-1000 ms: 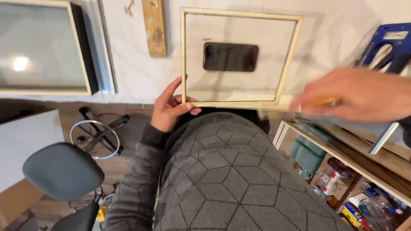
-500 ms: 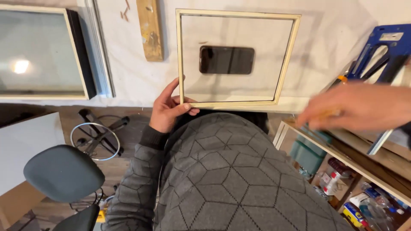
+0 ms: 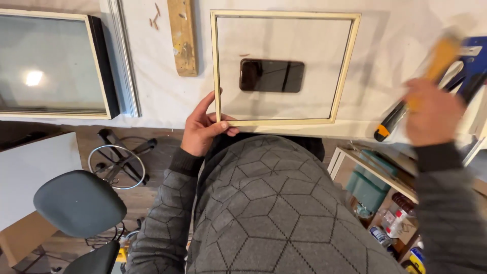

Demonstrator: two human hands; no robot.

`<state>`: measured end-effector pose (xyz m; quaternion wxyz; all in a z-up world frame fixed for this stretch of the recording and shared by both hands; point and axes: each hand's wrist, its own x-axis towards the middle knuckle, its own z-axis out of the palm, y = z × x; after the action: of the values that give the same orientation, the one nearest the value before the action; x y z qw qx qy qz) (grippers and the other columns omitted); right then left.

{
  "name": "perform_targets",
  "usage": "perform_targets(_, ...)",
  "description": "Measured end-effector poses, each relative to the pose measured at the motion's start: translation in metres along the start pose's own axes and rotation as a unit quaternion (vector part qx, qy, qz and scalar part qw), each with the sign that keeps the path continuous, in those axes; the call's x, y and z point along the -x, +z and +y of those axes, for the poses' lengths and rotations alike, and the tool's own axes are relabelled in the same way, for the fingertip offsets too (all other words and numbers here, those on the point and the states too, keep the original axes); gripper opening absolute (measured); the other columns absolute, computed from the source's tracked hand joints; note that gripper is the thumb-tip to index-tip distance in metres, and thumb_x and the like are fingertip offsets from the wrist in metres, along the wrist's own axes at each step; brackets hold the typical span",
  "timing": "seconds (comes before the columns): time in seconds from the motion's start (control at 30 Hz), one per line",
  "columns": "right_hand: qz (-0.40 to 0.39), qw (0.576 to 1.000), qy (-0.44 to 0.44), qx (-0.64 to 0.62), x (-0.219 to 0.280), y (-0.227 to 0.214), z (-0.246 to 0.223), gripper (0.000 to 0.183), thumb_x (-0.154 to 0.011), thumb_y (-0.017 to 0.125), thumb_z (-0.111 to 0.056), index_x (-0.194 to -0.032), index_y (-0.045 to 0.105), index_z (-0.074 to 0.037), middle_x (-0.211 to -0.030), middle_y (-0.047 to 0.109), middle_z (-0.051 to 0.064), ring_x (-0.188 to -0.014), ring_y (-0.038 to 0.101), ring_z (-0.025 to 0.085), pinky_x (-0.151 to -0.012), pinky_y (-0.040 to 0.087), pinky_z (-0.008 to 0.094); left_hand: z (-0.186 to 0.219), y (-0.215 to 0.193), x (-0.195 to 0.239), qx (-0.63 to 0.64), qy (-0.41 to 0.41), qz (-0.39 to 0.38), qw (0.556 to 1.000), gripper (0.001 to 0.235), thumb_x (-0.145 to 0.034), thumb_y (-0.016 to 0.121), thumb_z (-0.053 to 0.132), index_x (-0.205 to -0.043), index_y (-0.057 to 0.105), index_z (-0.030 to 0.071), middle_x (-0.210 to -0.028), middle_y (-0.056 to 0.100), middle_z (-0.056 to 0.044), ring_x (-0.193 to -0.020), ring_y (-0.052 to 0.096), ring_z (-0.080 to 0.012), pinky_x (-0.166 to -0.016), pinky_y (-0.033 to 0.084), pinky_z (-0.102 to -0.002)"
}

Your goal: The person is assembling a picture frame, which involves cleaning the glass and measuring/cutting white plastic spacers to fit the frame dimensions.

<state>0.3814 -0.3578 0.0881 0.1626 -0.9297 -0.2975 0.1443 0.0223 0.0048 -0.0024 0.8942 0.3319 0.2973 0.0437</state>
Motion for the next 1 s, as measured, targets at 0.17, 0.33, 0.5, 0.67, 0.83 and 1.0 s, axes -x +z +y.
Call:
perform_targets(0.17, -0.045, 0.977, -0.065, 0.197, 0.017, 0.072, 0.006, 0.015, -0.103, 0.065, -0.009, -0.114, 0.068, -0.017, -0.091, 0.070, 0.013, -0.090, 0.066, 0.038, -0.076, 0.050, 0.051, 0.008, 0.004, -0.004, -0.023, -0.003, 0.001, 1.000, 0.082, -0.094, 0.065, -0.010, -0.165, 0.027, 0.007, -0.104, 0.072, -0.025, -0.088, 0.076, -0.0321, -0.077, 0.064, -0.042)
perform_targets(0.33, -0.147, 0.978, 0.045, 0.137, 0.005, 0.059, -0.039, 0.035, -0.095, 0.068, -0.019, -0.128, 0.055, -0.016, -0.088, 0.070, 0.012, -0.085, 0.067, 0.041, -0.070, 0.050, 0.053, 0.013, 0.003, 0.001, -0.015, 0.000, 0.008, 1.000, 0.082, -0.095, 0.064, -0.008, -0.166, 0.026, 0.008, -0.106, 0.072, -0.025, -0.090, 0.075, -0.0316, -0.079, 0.064, -0.041)
perform_targets(0.5, -0.188, 0.979, 0.046, 0.065, -0.014, 0.074, -0.105, 0.060, -0.089, 0.077, -0.031, -0.142, 0.056, -0.014, -0.103, 0.070, 0.013, -0.100, 0.066, 0.035, -0.086, 0.051, 0.049, 0.015, -0.013, 0.008, -0.006, 0.028, 0.020, 0.999, 0.082, -0.094, 0.063, -0.009, -0.165, 0.026, 0.009, -0.107, 0.073, -0.026, -0.089, 0.076, -0.0335, -0.078, 0.063, -0.043)
perform_targets(0.67, -0.057, 0.963, -0.245, -0.098, -0.049, 0.132, -0.149, 0.078, -0.081, 0.084, -0.031, -0.147, 0.053, -0.004, -0.152, 0.052, 0.018, -0.141, 0.047, 0.037, -0.118, 0.038, 0.050, 0.033, -0.017, 0.011, 0.000, 0.055, 0.037, 0.998, 0.080, -0.096, 0.062, -0.007, -0.166, 0.026, 0.009, -0.107, 0.073, -0.027, -0.090, 0.076, -0.0349, -0.082, 0.064, -0.045)
perform_targets(0.83, -0.082, 0.957, -0.273, -0.054, -0.067, 0.159, -0.131, 0.077, -0.083, 0.087, -0.037, -0.144, 0.055, -0.004, -0.146, 0.057, 0.013, -0.140, 0.049, 0.034, -0.121, 0.034, 0.051, 0.038, -0.014, 0.011, -0.023, 0.050, 0.057, 0.997, 0.081, -0.096, 0.062, -0.006, -0.166, 0.026, 0.009, -0.104, 0.073, -0.026, -0.088, 0.076, -0.0340, -0.079, 0.064, -0.045)
perform_targets(1.0, 0.003, 0.989, -0.145, -0.042, -0.090, 0.148, -0.070, 0.072, -0.081, 0.092, -0.031, -0.137, 0.054, -0.005, -0.133, 0.059, 0.016, -0.124, 0.053, 0.038, -0.111, 0.038, 0.050, 0.029, -0.009, 0.006, -0.017, 0.040, 0.048, 0.998, 0.081, -0.095, 0.062, -0.007, -0.166, 0.026, 0.009, -0.102, 0.073, -0.026, -0.088, 0.075, -0.0334, -0.078, 0.063, -0.044)
